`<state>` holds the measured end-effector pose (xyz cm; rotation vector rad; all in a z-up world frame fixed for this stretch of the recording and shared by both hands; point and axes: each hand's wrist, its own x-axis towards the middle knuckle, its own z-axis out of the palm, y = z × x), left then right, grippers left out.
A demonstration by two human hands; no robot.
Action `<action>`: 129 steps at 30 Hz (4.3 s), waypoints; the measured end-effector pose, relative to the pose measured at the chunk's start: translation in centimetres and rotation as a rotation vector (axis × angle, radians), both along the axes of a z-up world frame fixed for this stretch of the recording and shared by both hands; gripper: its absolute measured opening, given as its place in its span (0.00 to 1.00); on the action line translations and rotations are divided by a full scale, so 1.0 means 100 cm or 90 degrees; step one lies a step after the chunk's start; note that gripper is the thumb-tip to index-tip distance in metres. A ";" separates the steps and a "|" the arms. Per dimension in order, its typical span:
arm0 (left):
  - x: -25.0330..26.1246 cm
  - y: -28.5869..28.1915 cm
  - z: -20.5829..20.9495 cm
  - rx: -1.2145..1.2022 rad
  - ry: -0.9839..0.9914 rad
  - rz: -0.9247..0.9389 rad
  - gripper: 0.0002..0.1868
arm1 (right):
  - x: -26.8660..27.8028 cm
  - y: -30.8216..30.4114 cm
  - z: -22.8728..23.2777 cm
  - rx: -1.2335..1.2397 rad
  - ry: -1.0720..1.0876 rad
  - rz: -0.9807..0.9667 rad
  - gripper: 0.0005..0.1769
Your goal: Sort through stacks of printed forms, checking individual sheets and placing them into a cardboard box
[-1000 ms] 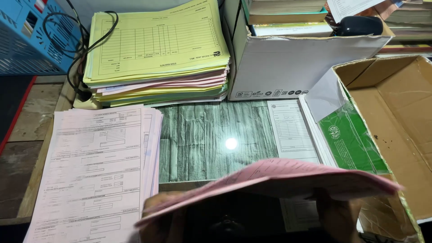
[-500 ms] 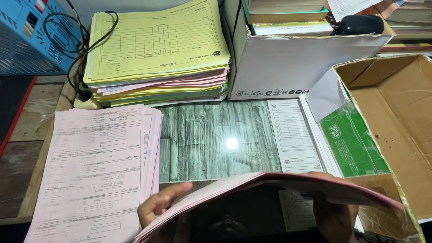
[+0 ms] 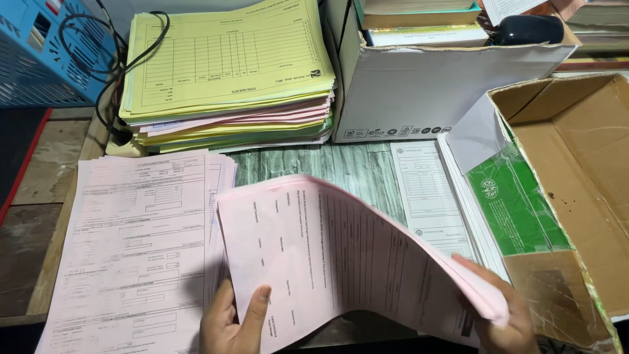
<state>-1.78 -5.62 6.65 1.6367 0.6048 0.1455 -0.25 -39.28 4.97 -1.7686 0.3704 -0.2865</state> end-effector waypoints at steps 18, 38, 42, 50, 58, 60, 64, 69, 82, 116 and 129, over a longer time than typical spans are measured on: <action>0.011 -0.002 -0.009 -0.030 -0.215 -0.385 0.38 | 0.050 0.040 0.032 0.357 0.353 -0.082 0.42; -0.009 -0.038 0.021 0.037 -0.152 0.110 0.49 | 0.029 0.001 -0.021 0.216 -0.313 0.096 0.24; 0.012 -0.007 0.021 0.107 -0.405 -0.062 0.46 | 0.036 -0.003 -0.024 0.227 -0.296 0.119 0.29; -0.005 -0.018 0.016 0.071 -0.253 0.054 0.38 | 0.035 0.018 0.009 0.166 -0.409 0.200 0.12; -0.003 -0.007 -0.001 0.274 -0.320 -0.003 0.13 | 0.020 -0.004 -0.025 -0.033 -0.260 0.080 0.08; -0.001 -0.011 0.009 0.329 -0.361 0.045 0.11 | 0.015 -0.014 -0.027 0.019 -0.262 0.007 0.08; 0.012 -0.017 0.026 0.123 -0.430 -0.124 0.31 | 0.020 -0.005 -0.006 -0.336 -0.273 0.088 0.04; 0.009 -0.024 0.028 0.244 -0.350 -0.102 0.14 | 0.017 -0.004 -0.041 -0.232 -0.291 0.050 0.12; -0.024 -0.016 0.013 0.190 -0.291 -0.080 0.16 | 0.008 0.004 -0.010 0.043 -0.040 -0.031 0.30; 0.010 -0.007 0.004 0.188 -0.216 -0.481 0.37 | 0.014 0.033 0.001 0.094 -0.004 0.346 0.43; -0.008 -0.009 0.002 0.399 -0.228 -0.071 0.14 | 0.007 0.010 -0.025 -0.048 -0.256 0.022 0.26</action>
